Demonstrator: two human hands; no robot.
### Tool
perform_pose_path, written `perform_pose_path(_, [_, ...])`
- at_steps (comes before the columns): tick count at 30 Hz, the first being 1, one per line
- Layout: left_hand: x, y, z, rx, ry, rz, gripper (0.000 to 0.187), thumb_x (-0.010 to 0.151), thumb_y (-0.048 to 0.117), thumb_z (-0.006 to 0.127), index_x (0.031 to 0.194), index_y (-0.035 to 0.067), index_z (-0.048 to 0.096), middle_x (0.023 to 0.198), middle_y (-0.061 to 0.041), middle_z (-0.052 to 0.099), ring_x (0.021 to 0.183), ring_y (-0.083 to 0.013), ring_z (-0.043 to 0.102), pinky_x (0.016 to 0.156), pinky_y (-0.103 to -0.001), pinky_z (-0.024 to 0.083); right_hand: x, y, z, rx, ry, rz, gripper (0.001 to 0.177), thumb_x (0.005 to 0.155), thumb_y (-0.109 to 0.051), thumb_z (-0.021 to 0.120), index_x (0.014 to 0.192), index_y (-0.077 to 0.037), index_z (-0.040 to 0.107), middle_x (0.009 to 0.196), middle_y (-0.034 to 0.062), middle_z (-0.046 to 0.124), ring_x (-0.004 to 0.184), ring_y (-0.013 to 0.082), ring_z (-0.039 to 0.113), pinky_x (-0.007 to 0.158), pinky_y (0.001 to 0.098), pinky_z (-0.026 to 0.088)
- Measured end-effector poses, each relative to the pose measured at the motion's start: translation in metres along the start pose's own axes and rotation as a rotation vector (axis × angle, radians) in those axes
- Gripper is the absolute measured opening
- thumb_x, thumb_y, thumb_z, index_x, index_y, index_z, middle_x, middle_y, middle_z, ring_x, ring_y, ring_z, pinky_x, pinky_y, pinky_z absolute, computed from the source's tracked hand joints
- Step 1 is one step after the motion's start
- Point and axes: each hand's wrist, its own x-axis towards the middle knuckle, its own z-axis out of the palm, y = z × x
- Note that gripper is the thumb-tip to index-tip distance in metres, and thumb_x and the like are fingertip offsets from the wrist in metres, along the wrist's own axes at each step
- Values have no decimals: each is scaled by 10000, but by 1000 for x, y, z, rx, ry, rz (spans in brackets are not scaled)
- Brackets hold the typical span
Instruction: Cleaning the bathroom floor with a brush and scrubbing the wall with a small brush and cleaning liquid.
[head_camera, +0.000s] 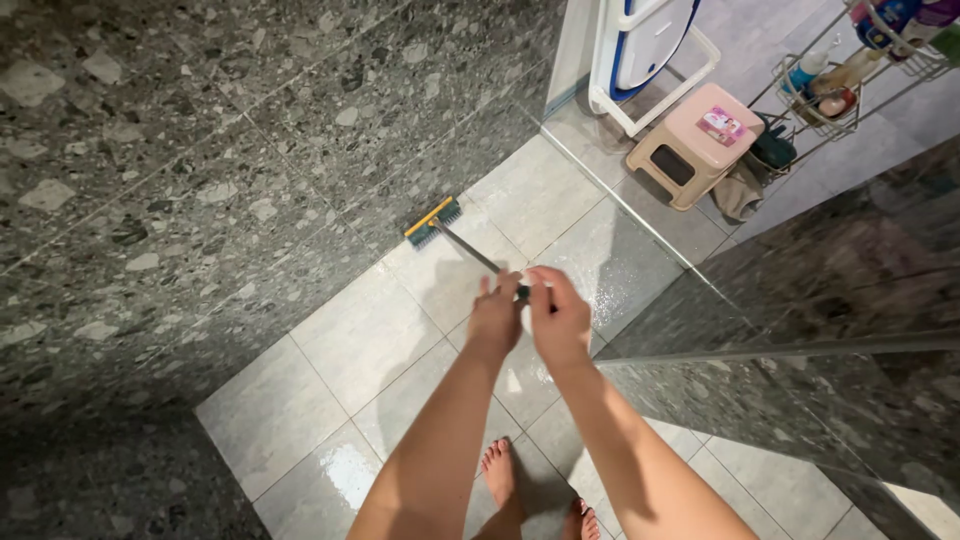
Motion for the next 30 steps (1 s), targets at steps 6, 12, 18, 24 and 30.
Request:
perform_pose_path(6, [-21, 52, -9, -275, 251, 359, 298, 874, 56, 684, 1158, 141, 642, 1239, -60, 684, 1259, -317, 574, 1151, -565, 275, 23, -48, -50, -77, 154, -26, 110, 1012, -120, 679, 1103, -82, 728, 821, -6, 723, 631, 37, 537, 540, 228, 439])
perform_pose_path(12, [-13, 40, 22, -328, 181, 386, 293, 927, 43, 640, 1196, 155, 607, 1306, -49, 655, 1280, -312, 573, 1123, -452, 443, 1, -16, -55, -155, 205, -162, 139, 994, -70, 631, 1106, -87, 713, 819, -13, 657, 605, 35, 496, 518, 238, 413])
perform_pose_path(18, [10, 30, 24, -16, -47, 67, 593, 957, 15, 565, 1474, 253, 396, 1632, -40, 281, 1498, -428, 216, 1164, -570, 233, 3, 53, -22, -31, 158, 66, 98, 970, -125, 721, 1059, -85, 728, 692, 22, 646, 596, 45, 505, 521, 241, 435])
perform_pose_path(24, [8, 49, 22, -188, -79, -7, 833, 821, -147, 479, 1512, 305, 371, 1683, 9, 230, 1522, -378, 193, 1181, -548, 240, 36, 30, -36, -207, 181, -42, 99, 964, -135, 716, 1042, -79, 737, 698, 67, 652, 549, 73, 502, 525, 277, 439])
perform_pose_path(30, [-13, 107, 5, -420, 341, 526, 415, 822, 47, 728, 1204, 157, 609, 1294, -84, 640, 1278, -363, 565, 1107, -464, 459, 63, -67, -104, -79, 118, 175, 122, 988, -128, 640, 1036, -77, 739, 657, -39, 588, 590, 29, 486, 531, 237, 390])
